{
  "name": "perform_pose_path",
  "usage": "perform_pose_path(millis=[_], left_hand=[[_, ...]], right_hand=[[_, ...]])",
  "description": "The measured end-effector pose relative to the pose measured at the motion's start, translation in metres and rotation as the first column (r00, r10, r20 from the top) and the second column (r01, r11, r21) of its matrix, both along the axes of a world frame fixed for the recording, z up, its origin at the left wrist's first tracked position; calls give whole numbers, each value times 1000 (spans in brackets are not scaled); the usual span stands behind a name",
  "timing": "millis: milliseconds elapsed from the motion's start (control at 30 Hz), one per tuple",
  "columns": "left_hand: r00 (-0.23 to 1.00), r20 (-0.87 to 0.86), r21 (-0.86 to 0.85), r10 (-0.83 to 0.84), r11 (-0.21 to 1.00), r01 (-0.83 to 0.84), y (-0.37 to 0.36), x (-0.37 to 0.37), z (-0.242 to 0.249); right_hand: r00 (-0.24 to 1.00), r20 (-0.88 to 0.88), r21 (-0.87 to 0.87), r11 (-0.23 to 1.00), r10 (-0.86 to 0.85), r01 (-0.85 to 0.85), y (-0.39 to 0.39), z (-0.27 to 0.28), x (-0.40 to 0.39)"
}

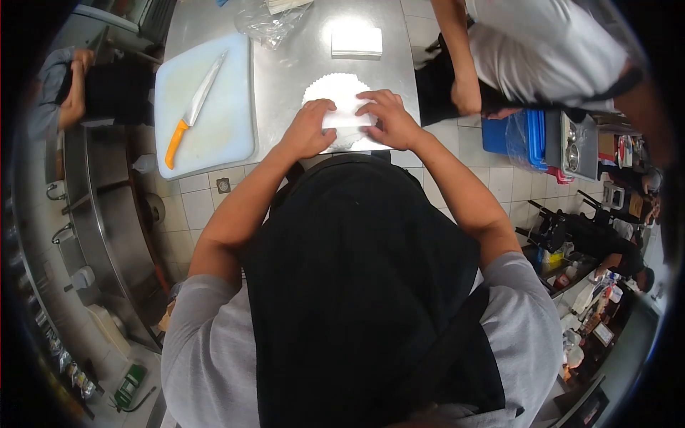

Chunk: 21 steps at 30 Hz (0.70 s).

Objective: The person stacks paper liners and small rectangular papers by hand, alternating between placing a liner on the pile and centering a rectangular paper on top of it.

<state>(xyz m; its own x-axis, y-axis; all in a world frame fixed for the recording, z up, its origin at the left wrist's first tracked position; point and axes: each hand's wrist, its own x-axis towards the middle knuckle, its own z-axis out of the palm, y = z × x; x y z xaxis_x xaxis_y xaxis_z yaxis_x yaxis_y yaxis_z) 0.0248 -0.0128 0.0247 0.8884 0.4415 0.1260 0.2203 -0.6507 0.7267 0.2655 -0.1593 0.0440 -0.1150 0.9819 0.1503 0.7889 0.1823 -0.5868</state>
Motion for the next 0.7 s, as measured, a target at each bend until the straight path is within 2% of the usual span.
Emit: perform_pose_path(millis=[67,133,200,233,267,300,333,367,400,467,533,600,700], left_hand=[[1000,1,-51,14,999,-14,6,-2,-2],[1000,2,-101,28,995,-28,6,-2,3],[993,-23,-276,114,954,-116,7,-2,8],[993,-21,-273,115,955,-116,7,-2,5],[982,-19,-274,190,943,-188,8,-2,-1],[964,-17,-276,264,926,-258,8,-2,-3],[964,-15,-272,265,927,-259,8,-1,-5],[942,-40,-341,334,881,-327,7,0,-8],[914,-70,-408,399,825,-392,5,1,-10],[889,-30,-429,457,797,-425,5,4,-24],[855,11,-452,519,765,-458,2,8,-32],[773,77,-381,630,735,-561,-3,11,-35],[734,46,-399,678,686,-609,-7,12,-28]], right_hand=[[1000,12,15,1000,-17,17,3,0,0],[991,-69,66,991,-114,119,10,-4,-1],[980,-125,106,980,-154,168,20,-11,-5],[910,-350,3,971,-223,239,26,-16,-8],[783,-547,-113,953,-296,281,30,-19,-9],[784,-548,-108,954,-293,281,32,-21,-8],[836,-478,-67,960,-270,271,34,-22,-8],[880,-404,-28,966,-247,259,36,-25,-7],[881,-404,-26,966,-247,259,38,-28,-8],[792,-409,-313,885,-453,345,41,-35,-8],[768,-413,-313,868,-490,385,45,-46,-7],[743,-420,-313,852,-520,420,49,-46,-10],[700,-439,-307,826,-563,472,53,-39,-16]])
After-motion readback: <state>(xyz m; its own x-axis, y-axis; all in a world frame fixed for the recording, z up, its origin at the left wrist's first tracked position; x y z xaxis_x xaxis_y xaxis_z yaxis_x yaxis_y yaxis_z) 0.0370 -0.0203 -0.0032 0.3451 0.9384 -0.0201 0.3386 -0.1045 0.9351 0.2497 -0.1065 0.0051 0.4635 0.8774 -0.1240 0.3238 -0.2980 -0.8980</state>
